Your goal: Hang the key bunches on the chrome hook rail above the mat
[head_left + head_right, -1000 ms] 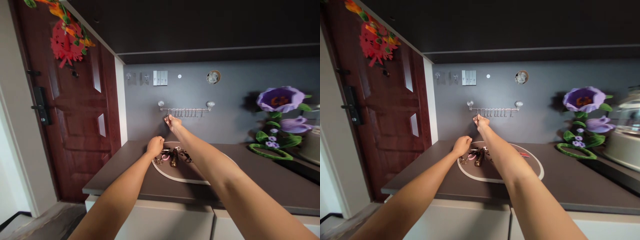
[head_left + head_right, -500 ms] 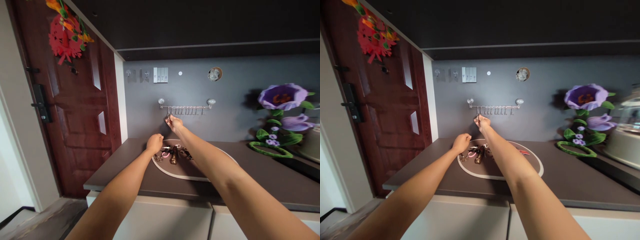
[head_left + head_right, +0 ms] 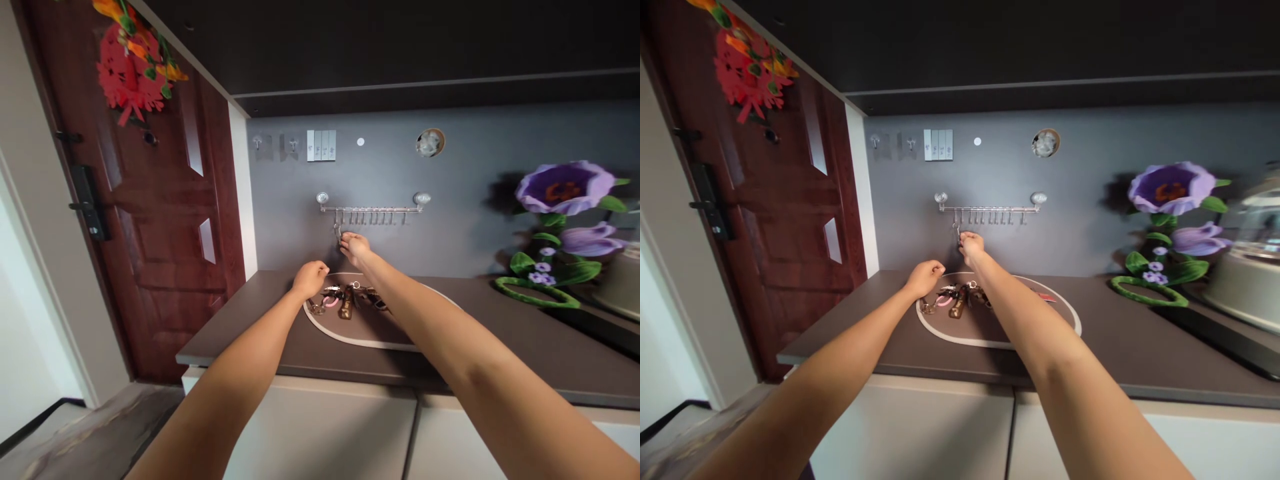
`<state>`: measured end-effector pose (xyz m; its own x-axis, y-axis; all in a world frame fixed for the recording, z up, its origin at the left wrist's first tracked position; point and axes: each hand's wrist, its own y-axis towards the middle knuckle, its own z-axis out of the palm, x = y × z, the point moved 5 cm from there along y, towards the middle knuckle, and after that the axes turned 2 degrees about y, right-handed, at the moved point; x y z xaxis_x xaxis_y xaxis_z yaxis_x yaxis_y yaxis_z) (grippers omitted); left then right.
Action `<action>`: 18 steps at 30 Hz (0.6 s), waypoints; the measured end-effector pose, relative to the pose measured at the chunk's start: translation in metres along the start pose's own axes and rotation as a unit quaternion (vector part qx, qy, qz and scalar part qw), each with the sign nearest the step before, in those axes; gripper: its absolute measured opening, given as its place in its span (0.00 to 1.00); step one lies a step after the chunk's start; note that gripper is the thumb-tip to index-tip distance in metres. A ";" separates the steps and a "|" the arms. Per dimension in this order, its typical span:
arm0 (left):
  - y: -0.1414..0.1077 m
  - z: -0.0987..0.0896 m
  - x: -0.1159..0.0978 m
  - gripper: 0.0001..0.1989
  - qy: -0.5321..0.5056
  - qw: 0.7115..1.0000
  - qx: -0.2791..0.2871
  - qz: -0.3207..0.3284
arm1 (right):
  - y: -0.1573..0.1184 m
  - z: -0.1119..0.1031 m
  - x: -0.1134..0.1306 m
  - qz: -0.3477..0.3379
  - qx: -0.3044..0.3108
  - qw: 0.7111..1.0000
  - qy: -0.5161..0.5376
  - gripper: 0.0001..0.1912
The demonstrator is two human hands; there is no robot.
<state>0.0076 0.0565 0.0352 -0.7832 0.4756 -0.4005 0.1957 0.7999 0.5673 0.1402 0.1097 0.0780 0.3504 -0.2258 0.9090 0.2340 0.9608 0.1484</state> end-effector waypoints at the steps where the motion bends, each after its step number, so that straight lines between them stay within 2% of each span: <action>1: 0.000 0.000 0.000 0.10 -0.012 1.000 0.004 0.004 | -0.003 -0.003 0.001 -0.001 -0.006 1.000 -0.007 0.05; 4: -0.001 0.001 -0.001 0.10 -0.053 0.998 0.019 0.015 | -0.016 -0.011 0.002 -0.008 0.006 1.000 -0.025 0.06; 11: -0.005 0.001 -0.008 0.10 -0.080 0.993 0.070 0.047 | -0.045 -0.024 -0.012 -0.042 0.100 0.989 -0.098 0.08; 18: -0.008 0.009 -0.007 0.11 -0.042 0.989 0.115 0.078 | -0.054 -0.046 -0.023 -0.147 0.152 0.949 -0.232 0.09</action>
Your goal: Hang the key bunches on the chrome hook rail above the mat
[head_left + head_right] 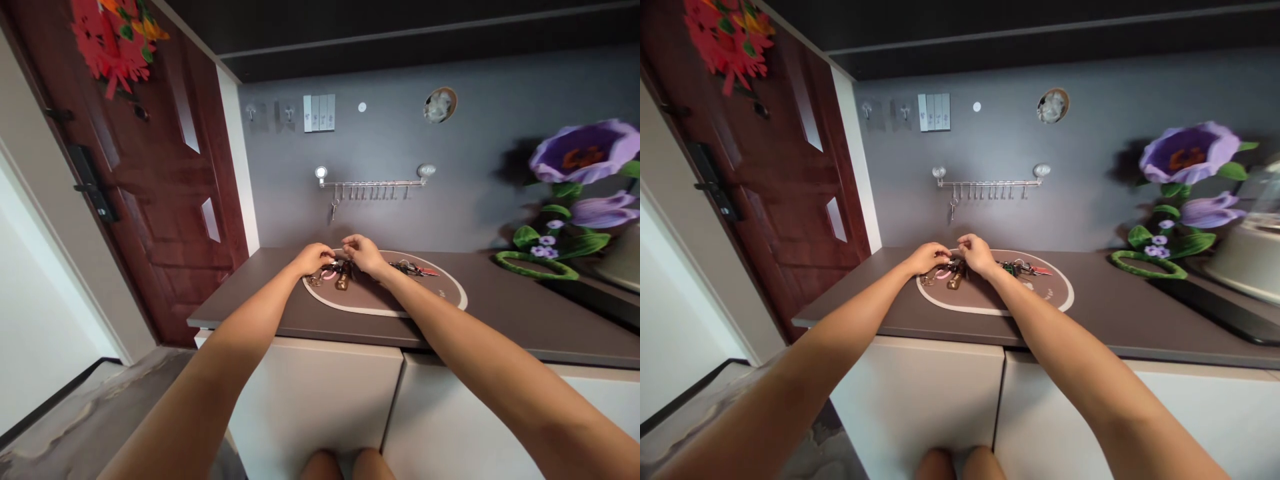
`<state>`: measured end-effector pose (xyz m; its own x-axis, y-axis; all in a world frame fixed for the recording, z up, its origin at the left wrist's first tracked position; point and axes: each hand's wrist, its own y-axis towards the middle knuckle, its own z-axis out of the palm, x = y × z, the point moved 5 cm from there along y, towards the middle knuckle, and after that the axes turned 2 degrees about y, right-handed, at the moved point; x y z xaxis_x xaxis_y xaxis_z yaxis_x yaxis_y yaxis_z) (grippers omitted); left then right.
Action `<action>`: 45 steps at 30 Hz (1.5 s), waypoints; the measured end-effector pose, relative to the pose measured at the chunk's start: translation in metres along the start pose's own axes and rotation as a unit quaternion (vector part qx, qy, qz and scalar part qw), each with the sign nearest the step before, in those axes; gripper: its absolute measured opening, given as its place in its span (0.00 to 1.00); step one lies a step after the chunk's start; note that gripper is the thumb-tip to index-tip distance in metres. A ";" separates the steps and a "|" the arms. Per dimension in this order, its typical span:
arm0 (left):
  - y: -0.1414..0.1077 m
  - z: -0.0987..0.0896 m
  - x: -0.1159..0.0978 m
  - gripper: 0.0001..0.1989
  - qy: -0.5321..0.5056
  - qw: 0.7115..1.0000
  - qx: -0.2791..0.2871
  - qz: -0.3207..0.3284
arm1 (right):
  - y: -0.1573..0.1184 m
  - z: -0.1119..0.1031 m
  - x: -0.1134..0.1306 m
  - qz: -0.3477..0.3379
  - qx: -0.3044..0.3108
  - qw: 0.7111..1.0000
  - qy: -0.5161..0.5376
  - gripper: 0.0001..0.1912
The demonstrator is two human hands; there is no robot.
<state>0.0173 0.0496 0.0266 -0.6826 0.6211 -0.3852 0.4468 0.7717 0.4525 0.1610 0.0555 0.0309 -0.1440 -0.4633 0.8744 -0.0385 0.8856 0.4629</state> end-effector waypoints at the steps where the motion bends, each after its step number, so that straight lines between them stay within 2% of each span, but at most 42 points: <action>1: 0.000 0.001 0.001 0.11 0.008 1.000 0.006 0.002 | -0.002 -0.002 -0.001 -0.004 0.002 1.000 -0.014 0.09; 6: 0.000 0.004 0.004 0.11 0.026 0.999 0.024 0.003 | -0.005 -0.006 -0.001 -0.002 -0.003 1.000 -0.021 0.11; 10: 0.001 0.006 0.004 0.10 0.043 0.998 0.035 0.018 | -0.004 -0.004 0.002 -0.012 -0.003 0.998 -0.069 0.11; 15: 0.002 0.001 -0.001 0.10 0.089 0.995 0.019 0.032 | -0.005 -0.001 0.005 -0.010 0.003 0.997 -0.072 0.11; 21: 0.002 -0.001 0.000 0.11 0.113 0.993 0.008 0.017 | -0.004 0.004 0.009 -0.039 0.004 0.988 -0.146 0.11; 24: 0.003 -0.003 0.003 0.12 0.114 0.993 -0.017 0.006 | -0.005 0.005 0.010 -0.047 0.013 0.977 -0.209 0.10; 29: 0.005 -0.007 0.008 0.12 0.102 0.993 -0.063 -0.004 | -0.009 0.010 0.014 -0.049 0.064 0.938 -0.336 0.11; 33: 0.006 -0.010 0.009 0.11 0.079 0.993 -0.089 -0.008 | -0.010 0.012 0.015 -0.048 0.077 0.925 -0.370 0.12; 36: 0.006 -0.012 0.008 0.10 0.047 0.993 -0.103 -0.011 | -0.009 0.012 0.014 -0.049 0.079 0.924 -0.371 0.12; 39: 0.006 -0.010 0.013 0.09 -0.052 0.991 -0.105 -0.058 | -0.009 0.012 0.015 -0.052 0.075 0.924 -0.370 0.12; 42: 0.007 -0.004 0.019 0.08 -0.189 0.971 -0.101 -0.108 | -0.009 0.012 0.017 -0.063 0.065 0.927 -0.364 0.12; 45: 0.007 -0.002 0.020 0.09 -0.276 0.947 -0.102 -0.130 | -0.009 0.011 0.019 -0.078 0.051 0.930 -0.354 0.13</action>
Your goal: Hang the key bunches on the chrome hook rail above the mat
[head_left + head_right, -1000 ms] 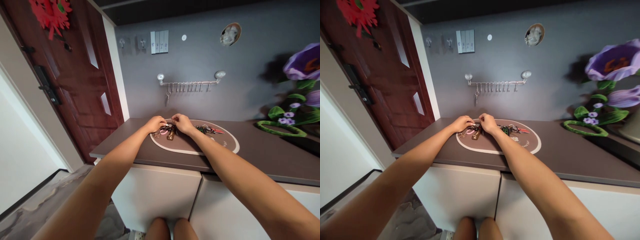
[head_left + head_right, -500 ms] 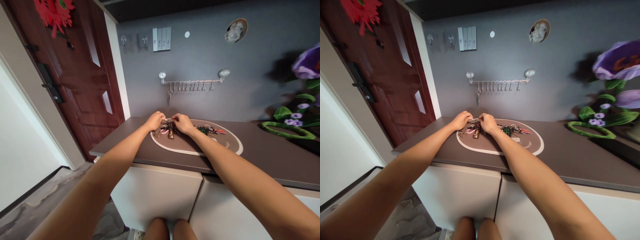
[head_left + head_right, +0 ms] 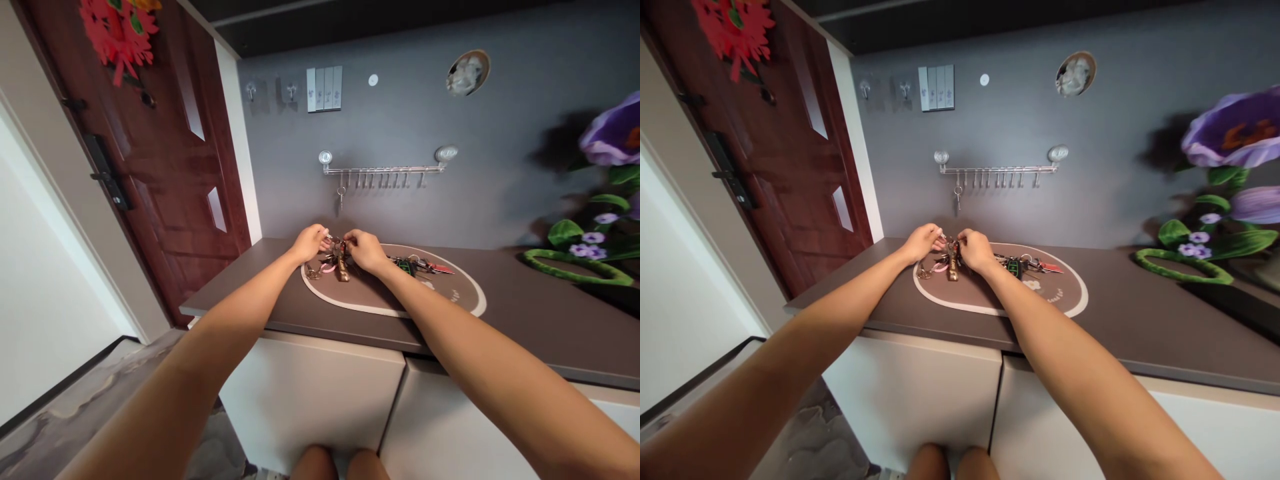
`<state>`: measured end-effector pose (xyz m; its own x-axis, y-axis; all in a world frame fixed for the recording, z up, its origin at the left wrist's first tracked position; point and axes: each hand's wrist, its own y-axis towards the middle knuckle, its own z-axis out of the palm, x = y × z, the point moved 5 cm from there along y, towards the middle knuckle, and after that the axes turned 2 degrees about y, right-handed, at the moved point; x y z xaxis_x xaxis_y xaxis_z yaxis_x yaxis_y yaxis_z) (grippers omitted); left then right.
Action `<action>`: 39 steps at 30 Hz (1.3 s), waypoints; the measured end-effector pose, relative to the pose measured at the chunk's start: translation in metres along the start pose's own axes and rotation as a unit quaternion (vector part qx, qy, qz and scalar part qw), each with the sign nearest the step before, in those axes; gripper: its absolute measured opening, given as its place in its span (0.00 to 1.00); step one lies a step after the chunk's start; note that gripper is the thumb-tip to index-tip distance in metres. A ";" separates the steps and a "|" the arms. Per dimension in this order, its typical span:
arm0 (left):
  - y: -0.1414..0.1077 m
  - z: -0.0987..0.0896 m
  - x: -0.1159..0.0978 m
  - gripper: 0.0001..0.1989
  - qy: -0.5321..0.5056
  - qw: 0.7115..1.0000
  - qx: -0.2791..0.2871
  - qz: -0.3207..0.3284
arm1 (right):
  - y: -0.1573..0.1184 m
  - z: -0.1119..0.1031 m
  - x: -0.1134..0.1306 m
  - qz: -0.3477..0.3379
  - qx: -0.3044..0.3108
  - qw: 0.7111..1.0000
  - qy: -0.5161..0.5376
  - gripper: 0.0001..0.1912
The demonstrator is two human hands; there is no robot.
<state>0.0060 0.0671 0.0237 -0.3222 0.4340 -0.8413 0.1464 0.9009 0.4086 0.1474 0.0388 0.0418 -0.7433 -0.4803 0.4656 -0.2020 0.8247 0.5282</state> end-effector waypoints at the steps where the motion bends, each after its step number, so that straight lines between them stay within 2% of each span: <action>1: 0.000 0.000 -0.001 0.10 -0.019 1.000 -0.002 -0.009 | 0.000 -0.001 0.000 -0.002 -0.008 1.000 0.004 0.13; 5: -0.004 -0.001 -0.006 0.11 -0.085 0.996 -0.009 -0.034 | 0.000 -0.004 0.002 -0.017 -0.041 0.999 0.025 0.13; 11: -0.007 -0.003 -0.010 0.12 -0.157 0.986 -0.015 -0.058 | -0.002 -0.009 0.012 -0.079 -0.070 0.992 0.065 0.09; 16: -0.007 -0.005 -0.010 0.13 -0.196 0.978 -0.025 -0.060 | -0.004 -0.008 0.019 -0.128 -0.069 0.986 0.078 0.06; 22: -0.007 -0.005 -0.011 0.12 -0.220 0.973 -0.030 -0.060 | -0.003 -0.006 0.015 -0.122 -0.073 0.985 0.098 0.07; 31: -0.008 -0.003 -0.015 0.12 -0.244 0.968 -0.018 -0.054 | -0.002 -0.008 0.009 -0.106 -0.085 0.989 0.066 0.06; 39: -0.008 -0.003 -0.016 0.12 -0.260 0.965 -0.012 -0.042 | -0.003 -0.009 0.010 -0.097 -0.091 0.986 0.097 0.08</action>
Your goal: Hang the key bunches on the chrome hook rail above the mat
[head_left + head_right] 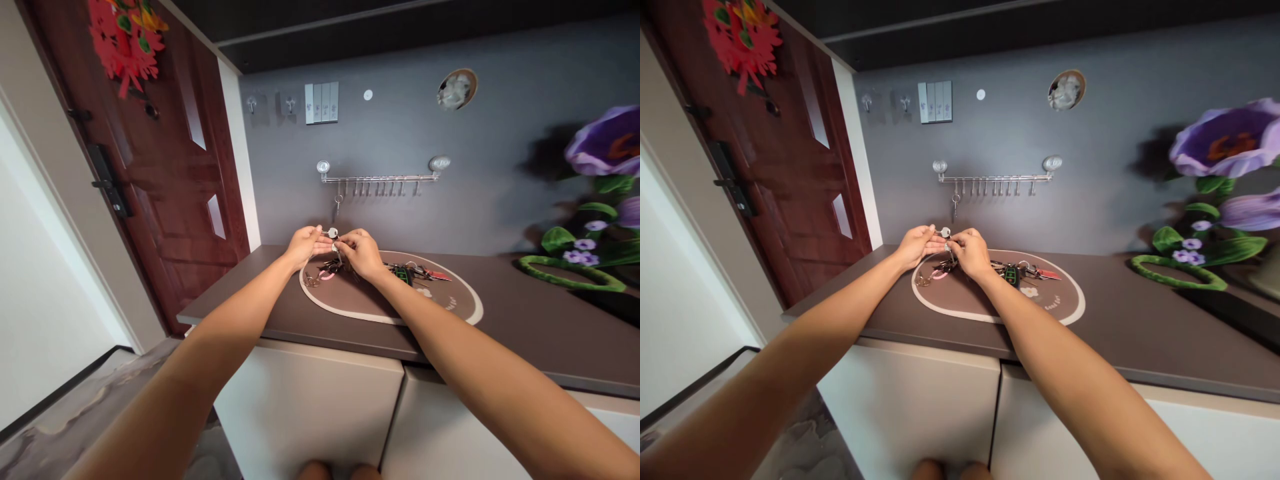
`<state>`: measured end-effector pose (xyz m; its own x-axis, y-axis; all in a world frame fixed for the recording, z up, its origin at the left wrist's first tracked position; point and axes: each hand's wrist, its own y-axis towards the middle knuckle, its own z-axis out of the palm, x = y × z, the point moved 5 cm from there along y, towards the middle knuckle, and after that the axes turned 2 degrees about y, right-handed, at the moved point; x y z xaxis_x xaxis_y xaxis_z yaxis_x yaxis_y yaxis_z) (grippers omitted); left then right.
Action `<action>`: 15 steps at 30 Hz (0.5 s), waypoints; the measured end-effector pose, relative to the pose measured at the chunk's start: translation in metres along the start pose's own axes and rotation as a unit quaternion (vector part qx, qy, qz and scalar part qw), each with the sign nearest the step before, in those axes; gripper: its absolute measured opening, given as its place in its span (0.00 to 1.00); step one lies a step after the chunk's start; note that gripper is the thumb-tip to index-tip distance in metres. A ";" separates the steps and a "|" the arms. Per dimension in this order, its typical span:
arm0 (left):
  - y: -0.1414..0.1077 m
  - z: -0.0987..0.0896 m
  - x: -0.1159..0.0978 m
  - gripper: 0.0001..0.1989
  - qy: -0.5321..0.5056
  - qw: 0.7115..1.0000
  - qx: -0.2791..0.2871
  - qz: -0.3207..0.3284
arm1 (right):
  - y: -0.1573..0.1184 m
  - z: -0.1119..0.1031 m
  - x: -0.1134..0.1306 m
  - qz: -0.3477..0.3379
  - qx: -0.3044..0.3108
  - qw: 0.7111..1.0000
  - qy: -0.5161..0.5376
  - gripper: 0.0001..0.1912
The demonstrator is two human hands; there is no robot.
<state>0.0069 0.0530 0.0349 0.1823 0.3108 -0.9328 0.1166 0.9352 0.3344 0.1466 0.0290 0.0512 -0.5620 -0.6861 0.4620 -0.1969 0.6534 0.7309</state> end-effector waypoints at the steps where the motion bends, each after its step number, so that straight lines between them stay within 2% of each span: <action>1: 0.000 0.000 0.000 0.12 -0.002 1.000 -0.001 0.002 | 0.000 -0.001 0.000 -0.003 -0.006 1.000 -0.001 0.08; 11: 0.000 -0.004 -0.002 0.13 0.015 0.999 -0.042 -0.003 | 0.005 -0.007 0.000 -0.017 -0.046 0.999 0.000 0.10; 15: -0.001 -0.004 0.001 0.12 0.043 0.998 -0.037 -0.023 | 0.005 -0.011 0.002 -0.019 -0.070 0.997 -0.014 0.10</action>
<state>0.0032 0.0531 0.0334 0.0929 0.2776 -0.9562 0.0491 0.9579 0.2829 0.1535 0.0270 0.0613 -0.5784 -0.6993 0.4201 -0.1060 0.5750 0.8112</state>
